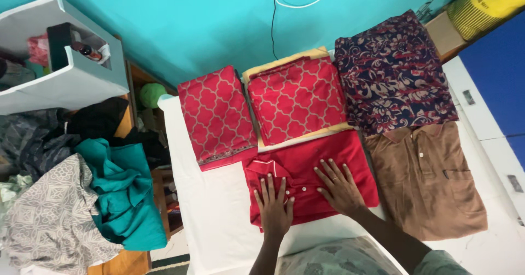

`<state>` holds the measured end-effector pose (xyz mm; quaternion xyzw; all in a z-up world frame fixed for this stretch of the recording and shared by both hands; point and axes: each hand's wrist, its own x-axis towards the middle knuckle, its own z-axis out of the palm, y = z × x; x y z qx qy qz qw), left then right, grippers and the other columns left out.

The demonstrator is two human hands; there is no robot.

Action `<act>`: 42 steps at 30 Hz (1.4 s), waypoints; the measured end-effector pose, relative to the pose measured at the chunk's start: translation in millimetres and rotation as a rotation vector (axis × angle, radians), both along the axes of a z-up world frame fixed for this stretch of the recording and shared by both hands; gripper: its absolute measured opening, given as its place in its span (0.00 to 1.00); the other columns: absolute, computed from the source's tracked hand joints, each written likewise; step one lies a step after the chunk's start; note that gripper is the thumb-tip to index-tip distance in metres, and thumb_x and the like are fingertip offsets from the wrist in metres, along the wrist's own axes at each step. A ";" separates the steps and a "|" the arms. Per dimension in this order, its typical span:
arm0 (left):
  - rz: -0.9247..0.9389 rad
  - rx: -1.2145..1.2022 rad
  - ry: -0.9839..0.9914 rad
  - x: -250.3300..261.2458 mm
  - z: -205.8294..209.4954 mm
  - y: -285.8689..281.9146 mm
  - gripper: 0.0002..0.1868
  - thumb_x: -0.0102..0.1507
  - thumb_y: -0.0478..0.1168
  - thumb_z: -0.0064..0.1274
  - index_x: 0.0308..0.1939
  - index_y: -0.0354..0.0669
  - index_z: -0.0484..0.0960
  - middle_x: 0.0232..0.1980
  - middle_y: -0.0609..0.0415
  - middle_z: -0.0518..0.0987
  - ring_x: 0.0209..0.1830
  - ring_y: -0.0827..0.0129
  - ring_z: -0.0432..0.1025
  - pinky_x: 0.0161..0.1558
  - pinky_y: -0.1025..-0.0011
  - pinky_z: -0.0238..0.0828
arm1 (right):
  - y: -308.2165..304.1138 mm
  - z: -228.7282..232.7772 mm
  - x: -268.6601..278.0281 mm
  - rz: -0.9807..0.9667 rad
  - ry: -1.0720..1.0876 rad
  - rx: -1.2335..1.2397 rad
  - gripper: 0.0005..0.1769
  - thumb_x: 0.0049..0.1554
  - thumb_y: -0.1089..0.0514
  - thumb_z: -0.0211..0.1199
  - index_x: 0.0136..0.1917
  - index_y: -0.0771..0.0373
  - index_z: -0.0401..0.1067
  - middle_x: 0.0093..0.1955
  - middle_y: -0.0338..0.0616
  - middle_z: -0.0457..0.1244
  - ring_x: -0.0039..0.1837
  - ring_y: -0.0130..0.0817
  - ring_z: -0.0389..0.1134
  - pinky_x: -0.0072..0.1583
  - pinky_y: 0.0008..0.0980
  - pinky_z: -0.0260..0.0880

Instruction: The person folds a red shirt on a white surface, smoothing and aligning the fabric, then folds it into a compact rectangle and places it on a stack of other folded garments.

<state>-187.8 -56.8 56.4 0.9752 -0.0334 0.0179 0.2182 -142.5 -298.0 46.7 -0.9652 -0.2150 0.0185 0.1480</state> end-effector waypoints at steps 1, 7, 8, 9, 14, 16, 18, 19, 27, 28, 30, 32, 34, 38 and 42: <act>-0.010 0.016 0.005 -0.2 -0.9 0.3 0.33 0.67 0.55 0.46 0.75 0.51 0.65 0.81 0.39 0.51 0.81 0.40 0.42 0.74 0.36 0.33 | -2.6 -2.2 0.2 0.005 -0.001 -0.015 0.38 0.61 0.39 0.51 0.80 0.49 0.51 0.84 0.43 0.42 0.84 0.43 0.38 0.77 0.58 0.36; -0.008 0.032 0.003 0.3 -3.0 -1.1 0.34 0.67 0.56 0.46 0.75 0.50 0.65 0.81 0.39 0.51 0.81 0.40 0.42 0.74 0.36 0.33 | -2.9 -5.3 1.4 0.001 -0.028 -0.032 0.37 0.60 0.37 0.51 0.79 0.45 0.51 0.84 0.41 0.41 0.84 0.42 0.38 0.77 0.59 0.35; -0.008 0.028 -0.005 1.6 -3.0 -1.3 0.34 0.67 0.56 0.47 0.75 0.50 0.65 0.81 0.40 0.51 0.81 0.41 0.43 0.74 0.37 0.33 | -2.6 -4.2 1.8 0.001 -0.037 -0.037 0.37 0.60 0.37 0.51 0.79 0.45 0.52 0.84 0.41 0.41 0.84 0.42 0.38 0.77 0.59 0.35; -0.004 0.024 -0.012 0.8 -2.9 -1.4 0.34 0.67 0.56 0.47 0.75 0.50 0.66 0.81 0.40 0.52 0.81 0.41 0.43 0.74 0.37 0.33 | -2.7 -2.9 1.0 0.004 -0.049 -0.035 0.37 0.60 0.37 0.50 0.80 0.45 0.51 0.84 0.41 0.42 0.84 0.42 0.38 0.77 0.59 0.36; 0.027 -0.107 -0.032 -3.7 -0.8 8.0 0.34 0.65 0.55 0.52 0.73 0.48 0.67 0.81 0.41 0.54 0.81 0.41 0.45 0.75 0.39 0.37 | -3.2 0.5 2.0 0.000 0.003 0.000 0.36 0.60 0.39 0.53 0.79 0.47 0.55 0.83 0.44 0.44 0.84 0.43 0.39 0.77 0.60 0.34; 0.071 -0.147 -0.131 -11.0 0.5 15.6 0.34 0.64 0.54 0.54 0.71 0.46 0.68 0.79 0.41 0.58 0.80 0.40 0.49 0.75 0.41 0.41 | -10.8 -1.3 5.6 0.015 -0.019 0.095 0.33 0.59 0.42 0.57 0.75 0.48 0.61 0.81 0.45 0.49 0.82 0.45 0.44 0.77 0.58 0.41; 0.186 -0.209 -0.148 -21.1 2.6 25.3 0.35 0.63 0.53 0.55 0.71 0.43 0.68 0.77 0.38 0.59 0.76 0.39 0.52 0.72 0.40 0.45 | -21.1 -3.1 2.0 -0.087 -0.008 0.226 0.27 0.59 0.46 0.60 0.71 0.48 0.66 0.77 0.45 0.56 0.79 0.44 0.52 0.76 0.52 0.51; 0.246 -0.238 -0.162 -23.9 3.4 29.8 0.36 0.63 0.53 0.56 0.71 0.42 0.68 0.76 0.37 0.60 0.75 0.39 0.54 0.71 0.40 0.46 | -27.0 -3.9 2.6 -0.192 0.010 0.309 0.23 0.60 0.48 0.60 0.68 0.47 0.69 0.75 0.43 0.60 0.77 0.42 0.57 0.75 0.48 0.57; 0.704 -0.449 0.141 -36.8 -15.1 45.3 0.29 0.58 0.52 0.62 0.57 0.38 0.80 0.52 0.43 0.82 0.52 0.54 0.77 0.54 0.61 0.73 | -70.7 -22.7 2.1 -0.676 -0.028 0.368 0.34 0.57 0.50 0.69 0.72 0.63 0.64 0.64 0.66 0.63 0.65 0.62 0.63 0.66 0.51 0.64; 0.730 -0.475 0.135 -33.8 -20.6 45.3 0.28 0.56 0.52 0.65 0.54 0.36 0.82 0.50 0.43 0.84 0.49 0.54 0.79 0.52 0.62 0.74 | -73.6 -26.9 1.6 -0.654 -0.010 0.453 0.34 0.57 0.49 0.67 0.72 0.64 0.63 0.64 0.66 0.63 0.65 0.61 0.64 0.66 0.50 0.64; 0.780 -0.501 0.224 -24.9 -30.3 54.0 0.29 0.54 0.52 0.68 0.51 0.35 0.84 0.45 0.43 0.85 0.45 0.57 0.80 0.49 0.62 0.75 | -77.9 -35.2 -1.3 -0.659 0.061 0.570 0.37 0.57 0.47 0.66 0.73 0.66 0.61 0.64 0.65 0.64 0.65 0.58 0.66 0.65 0.48 0.64; 0.801 -0.580 0.400 -18.2 -36.2 65.9 0.29 0.54 0.53 0.69 0.50 0.35 0.86 0.42 0.43 0.87 0.41 0.59 0.81 0.47 0.63 0.77 | -83.0 -42.0 1.2 -0.713 0.160 0.635 0.41 0.54 0.44 0.67 0.73 0.67 0.61 0.63 0.64 0.64 0.66 0.55 0.67 0.64 0.46 0.66; 0.788 -0.706 0.667 -12.4 -40.0 76.0 0.28 0.56 0.54 0.67 0.50 0.35 0.88 0.40 0.44 0.88 0.37 0.62 0.82 0.43 0.65 0.78 | -90.5 -43.8 5.5 -0.765 0.265 0.654 0.45 0.52 0.44 0.71 0.74 0.67 0.61 0.65 0.62 0.65 0.66 0.52 0.67 0.65 0.45 0.66; 0.687 -0.823 0.630 -8.4 -46.5 78.1 0.26 0.55 0.49 0.68 0.50 0.32 0.87 0.41 0.45 0.89 0.38 0.66 0.81 0.42 0.69 0.77 | -99.1 -36.4 23.2 -0.815 0.592 0.841 0.43 0.53 0.43 0.72 0.74 0.65 0.66 0.67 0.53 0.67 0.68 0.44 0.67 0.66 0.41 0.66; 0.641 -1.018 0.617 -7.4 -51.7 74.4 0.29 0.55 0.44 0.68 0.56 0.32 0.82 0.46 0.45 0.87 0.40 0.66 0.82 0.42 0.68 0.80 | -97.9 -19.2 26.3 -0.955 0.992 1.086 0.41 0.48 0.47 0.72 0.70 0.68 0.70 0.63 0.56 0.70 0.62 0.46 0.72 0.63 0.44 0.72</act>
